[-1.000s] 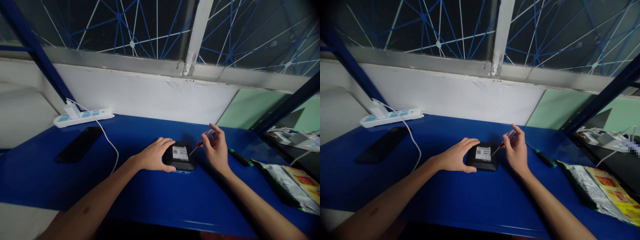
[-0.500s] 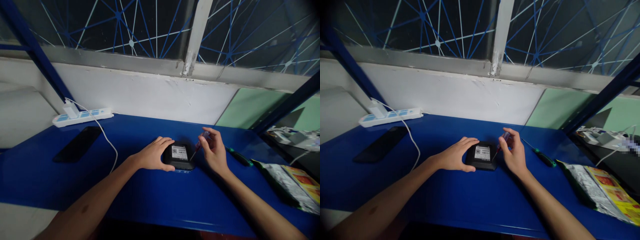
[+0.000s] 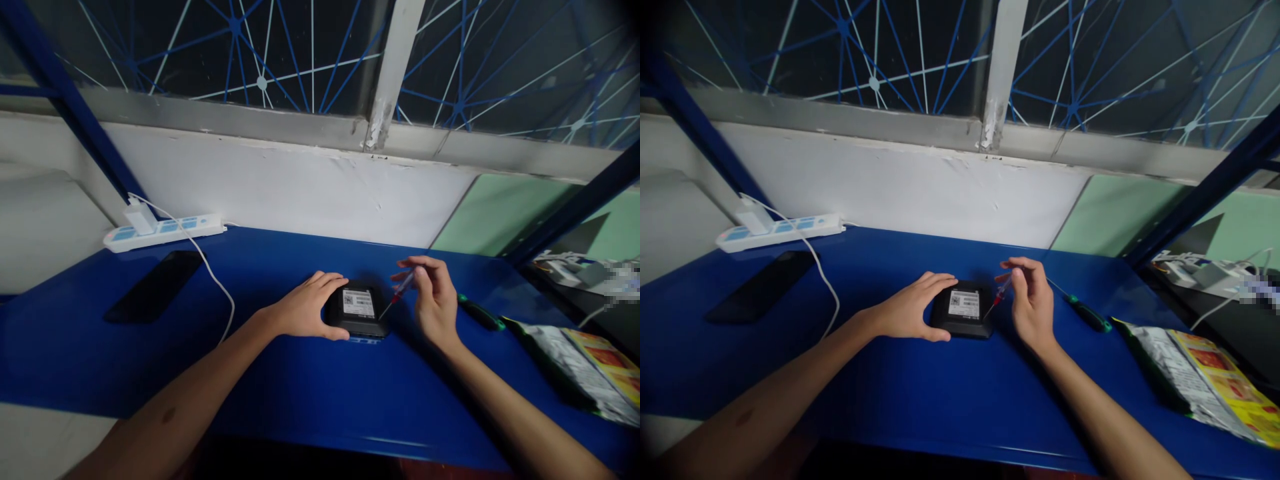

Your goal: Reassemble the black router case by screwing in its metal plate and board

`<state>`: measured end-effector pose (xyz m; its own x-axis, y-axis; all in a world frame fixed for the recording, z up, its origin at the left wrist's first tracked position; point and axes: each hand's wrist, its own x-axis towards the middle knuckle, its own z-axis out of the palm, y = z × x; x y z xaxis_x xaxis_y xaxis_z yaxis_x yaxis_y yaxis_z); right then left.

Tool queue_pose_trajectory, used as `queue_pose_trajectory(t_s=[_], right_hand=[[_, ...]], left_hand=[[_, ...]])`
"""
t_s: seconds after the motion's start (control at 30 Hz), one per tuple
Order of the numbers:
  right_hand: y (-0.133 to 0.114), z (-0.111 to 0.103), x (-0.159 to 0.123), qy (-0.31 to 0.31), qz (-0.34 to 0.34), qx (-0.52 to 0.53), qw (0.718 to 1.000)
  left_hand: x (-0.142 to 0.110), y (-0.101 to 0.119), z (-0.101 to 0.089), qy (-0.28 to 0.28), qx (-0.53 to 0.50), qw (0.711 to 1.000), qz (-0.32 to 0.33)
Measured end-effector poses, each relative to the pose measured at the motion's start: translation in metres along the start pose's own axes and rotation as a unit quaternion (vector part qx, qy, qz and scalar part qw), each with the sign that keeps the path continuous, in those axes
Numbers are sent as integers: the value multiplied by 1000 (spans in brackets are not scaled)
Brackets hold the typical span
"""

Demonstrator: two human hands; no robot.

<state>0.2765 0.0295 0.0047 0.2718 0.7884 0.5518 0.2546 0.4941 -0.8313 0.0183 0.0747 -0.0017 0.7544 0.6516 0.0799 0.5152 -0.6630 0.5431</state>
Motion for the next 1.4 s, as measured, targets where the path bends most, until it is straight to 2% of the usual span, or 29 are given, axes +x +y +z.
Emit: queue_pose_trajectory(t_s=[0.23,0.43,0.57,1.0,1.17,1.4], right_hand=[[2,0,3,14,0,-69,997],[0,-2,2,-7,18,-12,1000],[1,-1,2,-12,13,-15,1000],[4,0,4,7,6,-48,999],[-2,1,5,29,12,-16,999],[-2,-1,3,-1,35,25,999]], left_hand=[[-1,4,-2,-2,9,1000,-2],[0,3,-2,-5,14,1000,-2],[0,2,-2,-4,5,1000,2],[0,-1,1,-3,-7,1000,8],[-1,3,-2,-12,-5,1000,-7],[-1,1,-1,-13,-3,1000,-4]])
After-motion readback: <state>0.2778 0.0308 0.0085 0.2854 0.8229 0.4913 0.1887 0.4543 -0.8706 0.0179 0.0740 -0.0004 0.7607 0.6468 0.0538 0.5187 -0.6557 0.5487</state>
